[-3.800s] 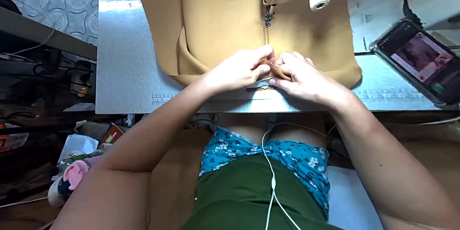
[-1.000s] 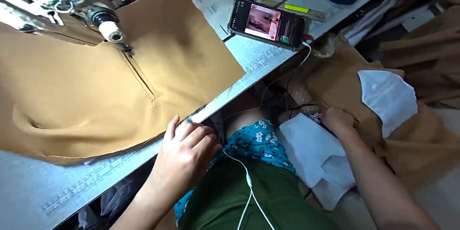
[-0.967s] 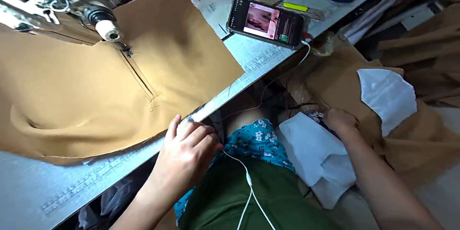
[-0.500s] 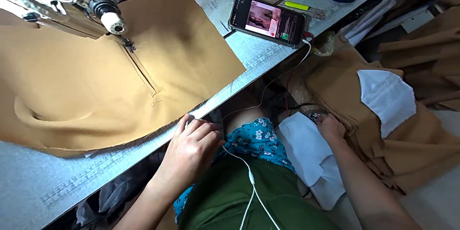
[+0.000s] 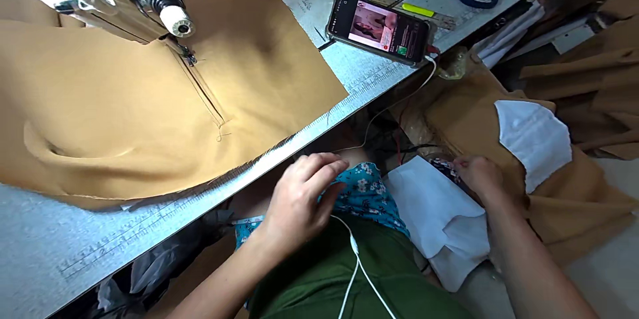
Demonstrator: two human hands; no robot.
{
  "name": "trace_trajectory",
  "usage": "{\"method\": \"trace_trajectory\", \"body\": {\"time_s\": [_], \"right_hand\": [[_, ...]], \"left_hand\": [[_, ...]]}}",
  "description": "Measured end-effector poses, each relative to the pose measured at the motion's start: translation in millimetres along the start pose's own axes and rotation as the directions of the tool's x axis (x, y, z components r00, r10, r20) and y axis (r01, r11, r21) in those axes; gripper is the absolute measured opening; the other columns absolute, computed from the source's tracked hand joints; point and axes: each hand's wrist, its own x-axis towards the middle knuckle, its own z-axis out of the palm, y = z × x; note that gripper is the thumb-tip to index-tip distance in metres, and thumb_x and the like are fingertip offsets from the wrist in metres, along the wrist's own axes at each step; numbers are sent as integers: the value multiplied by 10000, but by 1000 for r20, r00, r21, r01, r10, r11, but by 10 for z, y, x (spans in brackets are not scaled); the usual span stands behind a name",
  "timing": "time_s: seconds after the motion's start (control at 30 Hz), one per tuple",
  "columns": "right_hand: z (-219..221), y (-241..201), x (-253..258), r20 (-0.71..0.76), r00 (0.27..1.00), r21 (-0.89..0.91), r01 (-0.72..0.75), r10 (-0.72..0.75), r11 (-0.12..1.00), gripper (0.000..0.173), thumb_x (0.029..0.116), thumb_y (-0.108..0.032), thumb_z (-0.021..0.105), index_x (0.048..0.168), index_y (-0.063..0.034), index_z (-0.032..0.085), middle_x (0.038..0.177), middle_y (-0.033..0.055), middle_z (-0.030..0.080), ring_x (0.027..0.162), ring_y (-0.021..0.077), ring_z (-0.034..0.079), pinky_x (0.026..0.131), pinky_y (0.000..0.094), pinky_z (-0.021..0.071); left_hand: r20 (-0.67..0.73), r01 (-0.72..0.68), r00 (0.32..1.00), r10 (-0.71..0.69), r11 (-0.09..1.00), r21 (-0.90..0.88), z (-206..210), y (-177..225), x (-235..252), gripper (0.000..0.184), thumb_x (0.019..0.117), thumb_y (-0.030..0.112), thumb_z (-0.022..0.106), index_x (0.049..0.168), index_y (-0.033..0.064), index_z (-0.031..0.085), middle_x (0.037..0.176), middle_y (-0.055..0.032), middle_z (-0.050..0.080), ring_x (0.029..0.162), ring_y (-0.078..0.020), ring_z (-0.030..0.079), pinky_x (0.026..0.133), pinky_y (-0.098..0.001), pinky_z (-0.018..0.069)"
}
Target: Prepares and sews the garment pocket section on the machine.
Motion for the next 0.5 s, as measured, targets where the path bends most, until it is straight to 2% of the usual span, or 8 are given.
{"method": "trace_trajectory", "body": {"time_s": [0.07, 0.13, 0.2, 0.23, 0.27, 0.37, 0.43, 0.5], "right_hand": [[-157, -234, -147, -32, 990, 161, 143, -140, 977, 211, 1018, -107, 639, 1106, 76, 701, 1084, 317, 680, 1052, 480, 637, 941, 684, 440], [-254, -624, -453, -228, 888, 209, 445, -399, 871, 171, 1001, -78, 646, 1044, 84, 684, 953, 256, 674, 852, 372, 648, 789, 590, 507], [-256, -1086, -808, -506, 599, 11, 724, -620, 690, 192, 960, -90, 630, 972, 86, 704, 877, 228, 663, 714, 322, 637, 633, 488, 523], [-219, -1301, -957, -597, 452, -101, 777, -663, 621, 206, 942, -100, 618, 917, 82, 712, 829, 232, 658, 658, 335, 636, 569, 474, 508], [-160, -1478, -1083, -650, 357, -169, 792, -670, 586, 213, 943, -110, 611, 879, 67, 711, 794, 222, 646, 624, 330, 621, 533, 453, 484], [78, -1778, -1264, -715, 276, -210, 792, -643, 573, 190, 934, -115, 630, 851, 30, 719, 744, 181, 630, 586, 295, 601, 506, 395, 459], [217, -1848, -1291, -725, 272, -197, 798, -633, 569, 168, 921, -111, 635, 851, 7, 732, 739, 162, 637, 590, 268, 606, 515, 363, 466], [273, -1880, -1323, -730, 262, -192, 808, -632, 556, 160, 905, -101, 633, 853, -6, 751, 738, 150, 650, 592, 243, 613, 520, 332, 467]], "left_hand": [[74, 125, 991, -110, 962, -243, 51, 67, 51, 222, 1006, 133, 584, 1076, 1, 748, 1026, -86, 740, 964, -101, 695, 883, -251, 563], [261, 385, 921, -290, 782, -491, 93, 145, 134, 254, 1040, 120, 538, 1111, -30, 730, 1037, -77, 745, 967, -49, 697, 891, -217, 562], [394, 565, 825, -406, 548, -617, 151, 200, 236, 277, 1053, 128, 535, 1203, -48, 686, 1130, -112, 736, 1045, -78, 703, 949, -250, 561], [408, 588, 805, -431, 485, -647, 175, 221, 273, 304, 1051, 132, 543, 1261, -55, 658, 1192, -132, 718, 1094, -95, 690, 978, -261, 548], [403, 591, 797, -451, 444, -673, 191, 242, 304, 345, 1049, 132, 546, 1326, -59, 621, 1255, -152, 692, 1147, -113, 671, 1008, -273, 530], [343, 557, 775, -531, 318, -768, 278, 254, 387, 388, 1042, 89, 535, 1396, -71, 553, 1322, -171, 650, 1181, -133, 646, 1028, -292, 508], [307, 533, 740, -599, 243, -811, 340, 218, 410, 348, 1028, 54, 557, 1350, -75, 575, 1219, -134, 680, 1069, -102, 661, 974, -274, 525], [266, 510, 709, -653, 215, -833, 378, 191, 412, 221, 1007, 22, 588, 1206, -58, 640, 1044, -75, 716, 927, -59, 667, 883, -241, 543]]}}
